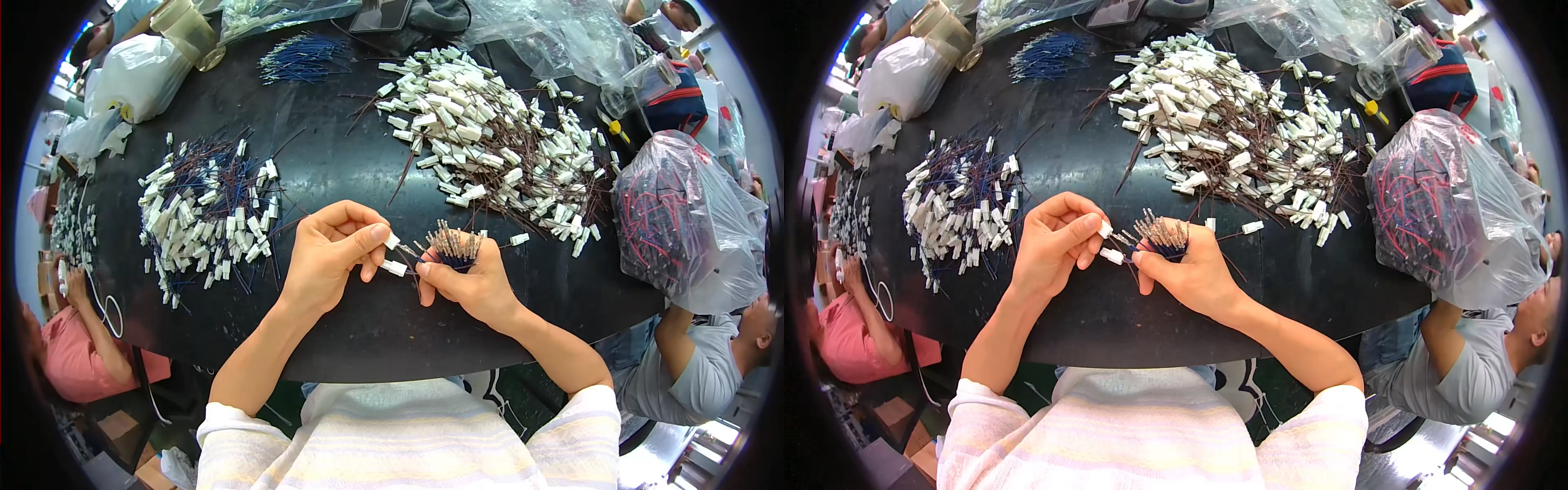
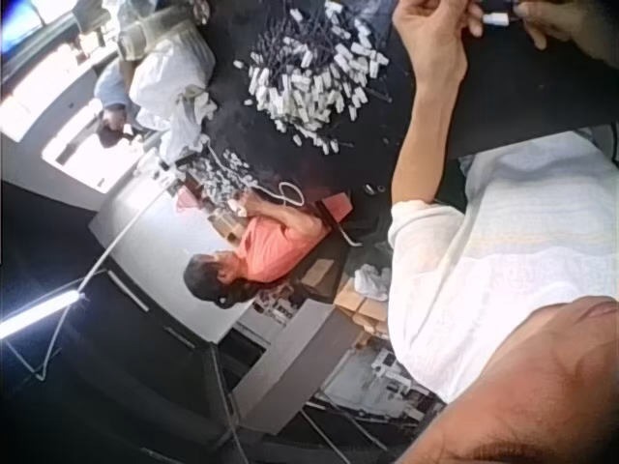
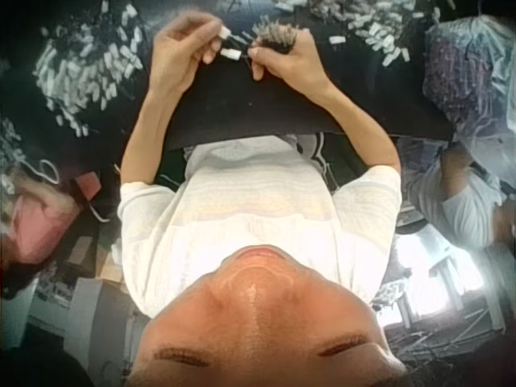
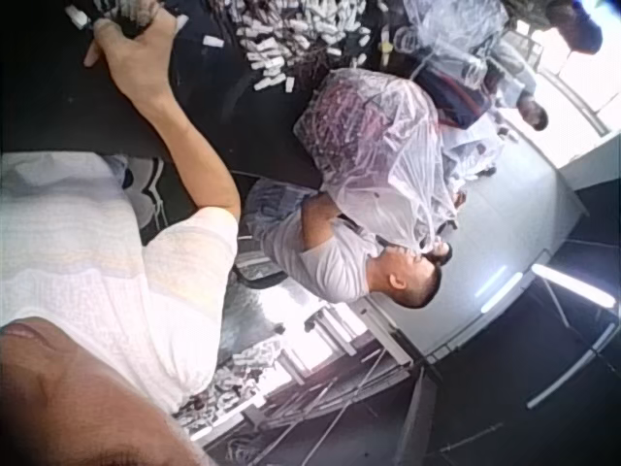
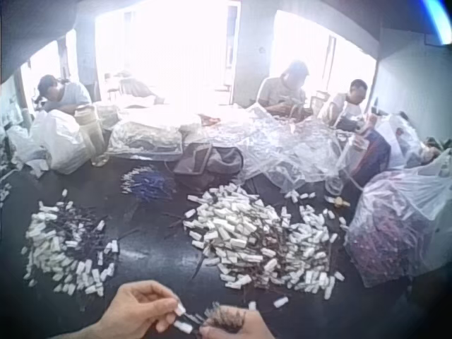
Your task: The person assembles electrical wire harnesses by hand, inserting individual wires into plastic connectors.
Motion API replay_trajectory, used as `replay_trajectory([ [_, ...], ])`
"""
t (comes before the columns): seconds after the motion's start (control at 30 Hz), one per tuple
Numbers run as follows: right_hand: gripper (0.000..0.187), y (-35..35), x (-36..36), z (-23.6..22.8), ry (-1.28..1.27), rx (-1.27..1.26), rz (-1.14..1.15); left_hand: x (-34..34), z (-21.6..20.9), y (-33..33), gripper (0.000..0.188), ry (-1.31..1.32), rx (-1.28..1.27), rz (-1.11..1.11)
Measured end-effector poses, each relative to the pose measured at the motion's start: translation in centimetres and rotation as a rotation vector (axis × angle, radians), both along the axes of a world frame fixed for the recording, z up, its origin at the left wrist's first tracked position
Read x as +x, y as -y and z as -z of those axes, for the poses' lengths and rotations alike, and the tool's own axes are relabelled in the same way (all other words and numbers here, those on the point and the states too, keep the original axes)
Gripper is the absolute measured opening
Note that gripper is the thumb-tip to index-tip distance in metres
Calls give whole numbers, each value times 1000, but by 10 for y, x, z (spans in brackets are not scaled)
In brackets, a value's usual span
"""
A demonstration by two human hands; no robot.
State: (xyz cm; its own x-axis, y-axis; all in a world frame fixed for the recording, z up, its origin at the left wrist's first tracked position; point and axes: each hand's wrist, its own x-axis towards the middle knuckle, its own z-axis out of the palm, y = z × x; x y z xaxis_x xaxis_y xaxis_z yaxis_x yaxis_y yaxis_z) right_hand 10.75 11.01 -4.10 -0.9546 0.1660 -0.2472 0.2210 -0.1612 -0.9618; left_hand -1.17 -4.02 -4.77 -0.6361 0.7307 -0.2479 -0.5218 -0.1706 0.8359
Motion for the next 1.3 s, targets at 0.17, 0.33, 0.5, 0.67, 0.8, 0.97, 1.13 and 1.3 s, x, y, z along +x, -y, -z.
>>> replay_trajectory([
  [0.17, 5, -2, 1, -4, 18, -94, 58, 4, -1, 0, 10, -83, -71, -9],
  [0.33, 4, 0, 2, -4, 50, -55, 63, 7, -1, 1, 8, -152, -122, 35],
  [0.5, 3, 5, 2, -2, -3, 44, 106, 12, -3, -2, 6, -297, -150, 59],
  [0.67, 2, 3, 1, 0, -25, 29, 121, 0, -7, -4, 8, -460, -173, 86],
  [0.8, 7, -1, 2, -2, 27, -114, 66, -39, -11, -37, 17, -1225, -419, -63],
  [0.97, 10, 0, -1, 0, 33, -271, 60, -69, 11, -65, 16, -1644, -439, -93],
  [1.13, 7, -1, 0, 3, -25, -188, 110, -56, 3, -56, 8, -1606, -430, -130],
  [1.3, 5, -1, -1, -2, 30, -146, 111, -15, -1, -7, 11, -812, -424, 5],
])
